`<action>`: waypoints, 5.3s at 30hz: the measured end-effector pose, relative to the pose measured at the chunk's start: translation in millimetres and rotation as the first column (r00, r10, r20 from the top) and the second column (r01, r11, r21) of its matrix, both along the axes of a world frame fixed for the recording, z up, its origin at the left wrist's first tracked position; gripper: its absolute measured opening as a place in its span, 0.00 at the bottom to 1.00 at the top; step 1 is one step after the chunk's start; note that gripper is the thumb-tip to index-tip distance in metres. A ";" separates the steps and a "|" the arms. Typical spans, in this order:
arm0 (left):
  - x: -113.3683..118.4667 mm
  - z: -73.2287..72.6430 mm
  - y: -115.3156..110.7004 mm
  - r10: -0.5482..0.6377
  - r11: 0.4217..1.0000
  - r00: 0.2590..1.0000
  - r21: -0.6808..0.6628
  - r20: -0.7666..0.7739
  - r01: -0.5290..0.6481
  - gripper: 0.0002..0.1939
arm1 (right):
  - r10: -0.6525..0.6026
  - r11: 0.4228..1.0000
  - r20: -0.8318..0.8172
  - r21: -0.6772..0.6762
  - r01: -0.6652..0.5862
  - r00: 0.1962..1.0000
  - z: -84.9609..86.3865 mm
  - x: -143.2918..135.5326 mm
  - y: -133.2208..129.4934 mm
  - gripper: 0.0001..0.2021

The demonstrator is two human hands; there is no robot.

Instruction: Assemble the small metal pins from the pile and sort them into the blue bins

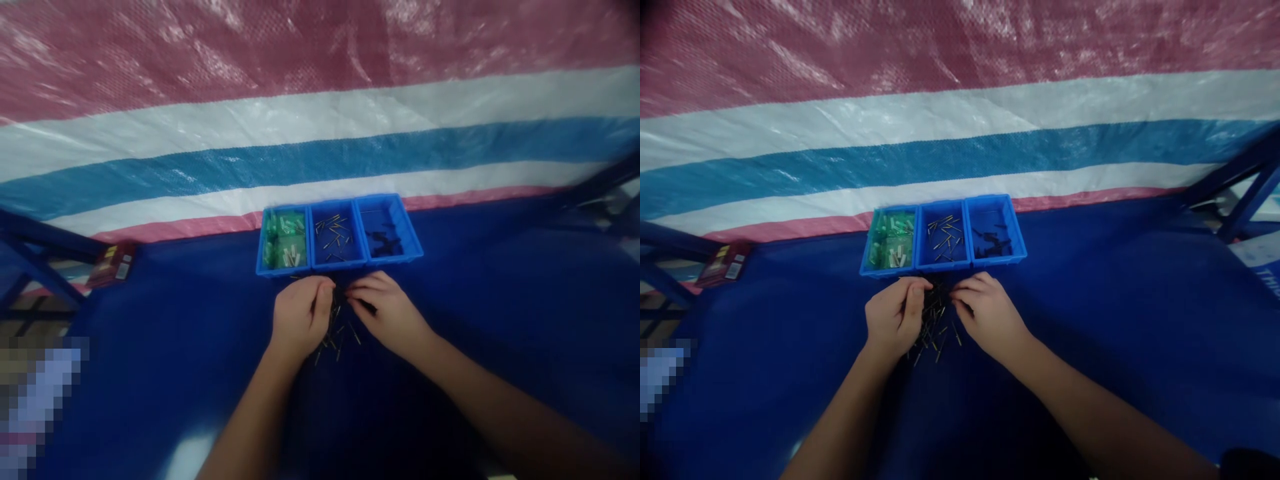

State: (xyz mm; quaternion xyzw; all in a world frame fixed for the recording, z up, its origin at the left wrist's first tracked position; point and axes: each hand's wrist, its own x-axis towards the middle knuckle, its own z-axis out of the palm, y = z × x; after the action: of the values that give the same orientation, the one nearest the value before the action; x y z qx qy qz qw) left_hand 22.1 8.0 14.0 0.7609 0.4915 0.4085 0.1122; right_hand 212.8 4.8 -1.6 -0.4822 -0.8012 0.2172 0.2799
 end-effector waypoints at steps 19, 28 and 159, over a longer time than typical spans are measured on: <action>2.0 -0.3 0.1 -0.022 0.999 1.000 0.028 0.001 0.022 0.10 | -0.036 0.999 -0.031 0.030 0.037 0.999 -0.2 -0.4 -1.2 0.08; 2.2 -1.9 -0.1 -0.016 1.000 1.000 0.020 -0.016 0.016 0.10 | -0.015 0.999 0.035 0.034 0.014 0.999 2.2 -1.0 -3.4 0.09; 13.0 -2.7 0.0 -0.250 0.965 0.968 -0.087 -0.010 0.249 0.08 | -0.374 0.814 -0.646 -0.572 -0.099 0.666 7.8 -4.5 -0.5 0.10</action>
State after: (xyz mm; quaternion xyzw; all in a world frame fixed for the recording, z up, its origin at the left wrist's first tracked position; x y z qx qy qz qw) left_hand 35.1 7.9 11.3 0.8155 0.4099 0.3617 0.1900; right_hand 208.3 4.3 6.1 -0.4756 -0.4774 0.5947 0.4385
